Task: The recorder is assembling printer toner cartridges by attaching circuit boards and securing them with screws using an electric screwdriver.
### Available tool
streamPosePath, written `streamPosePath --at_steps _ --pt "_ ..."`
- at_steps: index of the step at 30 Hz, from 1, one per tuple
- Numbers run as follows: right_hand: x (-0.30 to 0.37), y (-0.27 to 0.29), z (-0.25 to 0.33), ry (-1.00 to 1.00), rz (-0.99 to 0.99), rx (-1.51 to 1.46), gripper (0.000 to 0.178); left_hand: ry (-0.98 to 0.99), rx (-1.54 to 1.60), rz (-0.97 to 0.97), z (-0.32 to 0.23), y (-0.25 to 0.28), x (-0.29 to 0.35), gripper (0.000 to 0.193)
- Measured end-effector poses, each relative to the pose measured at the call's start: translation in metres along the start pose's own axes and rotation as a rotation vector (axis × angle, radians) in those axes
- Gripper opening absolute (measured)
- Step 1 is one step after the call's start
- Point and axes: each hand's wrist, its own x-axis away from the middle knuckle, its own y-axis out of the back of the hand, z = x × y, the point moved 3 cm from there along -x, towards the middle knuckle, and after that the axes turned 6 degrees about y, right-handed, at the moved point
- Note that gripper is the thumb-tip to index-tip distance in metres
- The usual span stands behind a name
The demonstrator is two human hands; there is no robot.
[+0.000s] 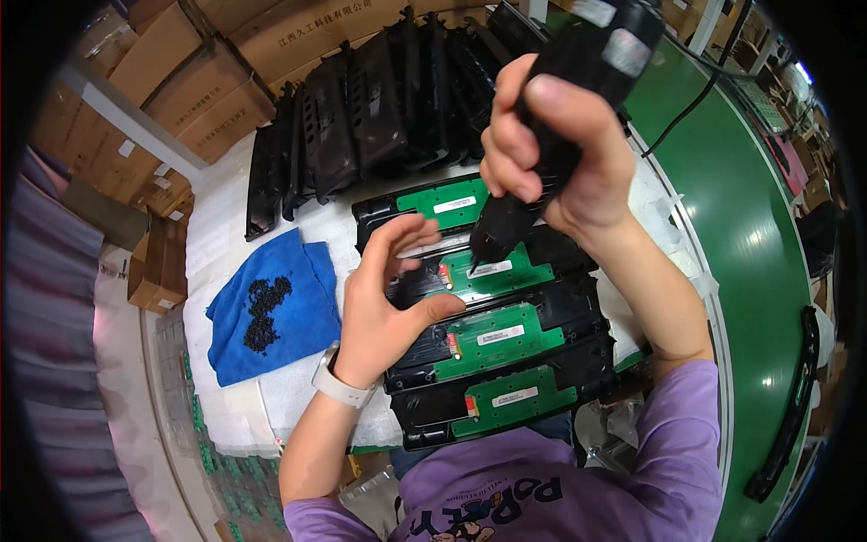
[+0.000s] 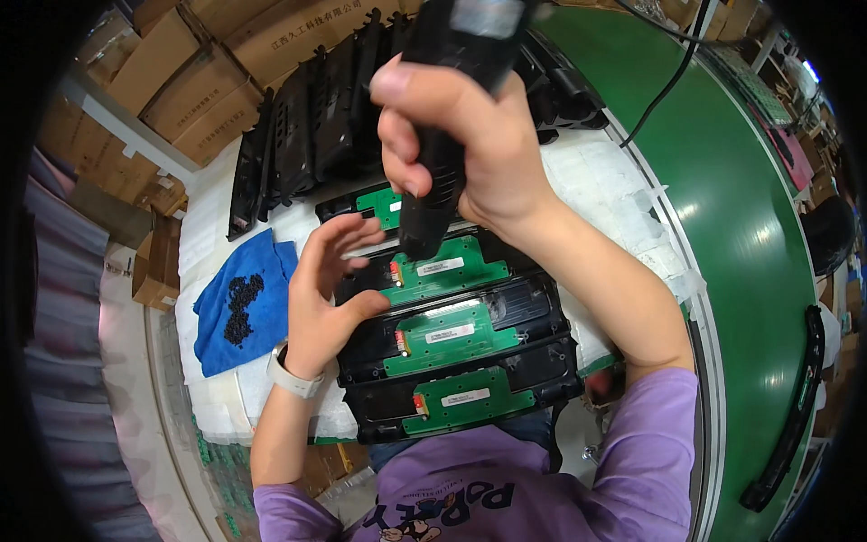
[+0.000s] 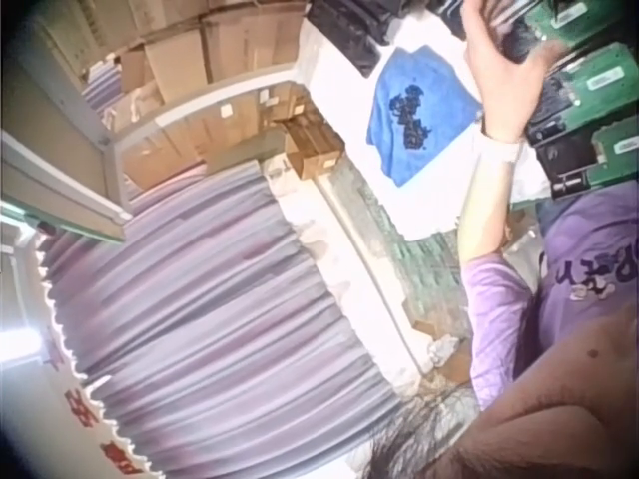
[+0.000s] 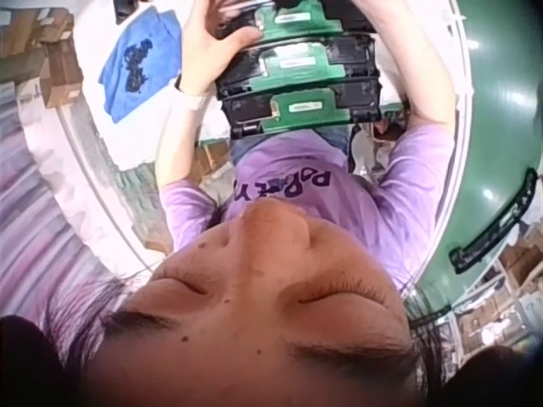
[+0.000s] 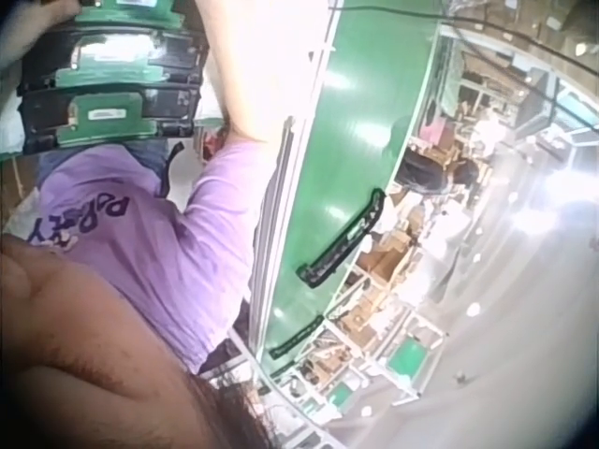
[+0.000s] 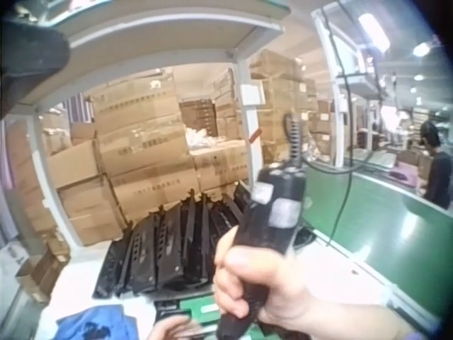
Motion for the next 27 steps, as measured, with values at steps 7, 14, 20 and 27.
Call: streamPosePath --at_steps 7,14,20,27 --pt "-0.001 0.002 -0.015 -0.026 0.048 0.088 0.02 -0.403 -1.174 0.195 0.006 0.01 0.004 0.035" --pt "0.0 0.001 -0.019 -0.024 0.057 0.107 0.02 -0.353 -1.114 0.203 0.012 0.012 0.001 0.032" --pt "0.003 -0.01 -0.023 -0.015 0.183 0.216 0.019 -0.383 -1.091 0.197 0.013 0.012 0.0 0.029" --pt "0.006 -0.01 -0.02 -0.012 0.21 0.3 0.017 -0.355 -1.125 0.228 0.012 0.009 0.001 0.027"
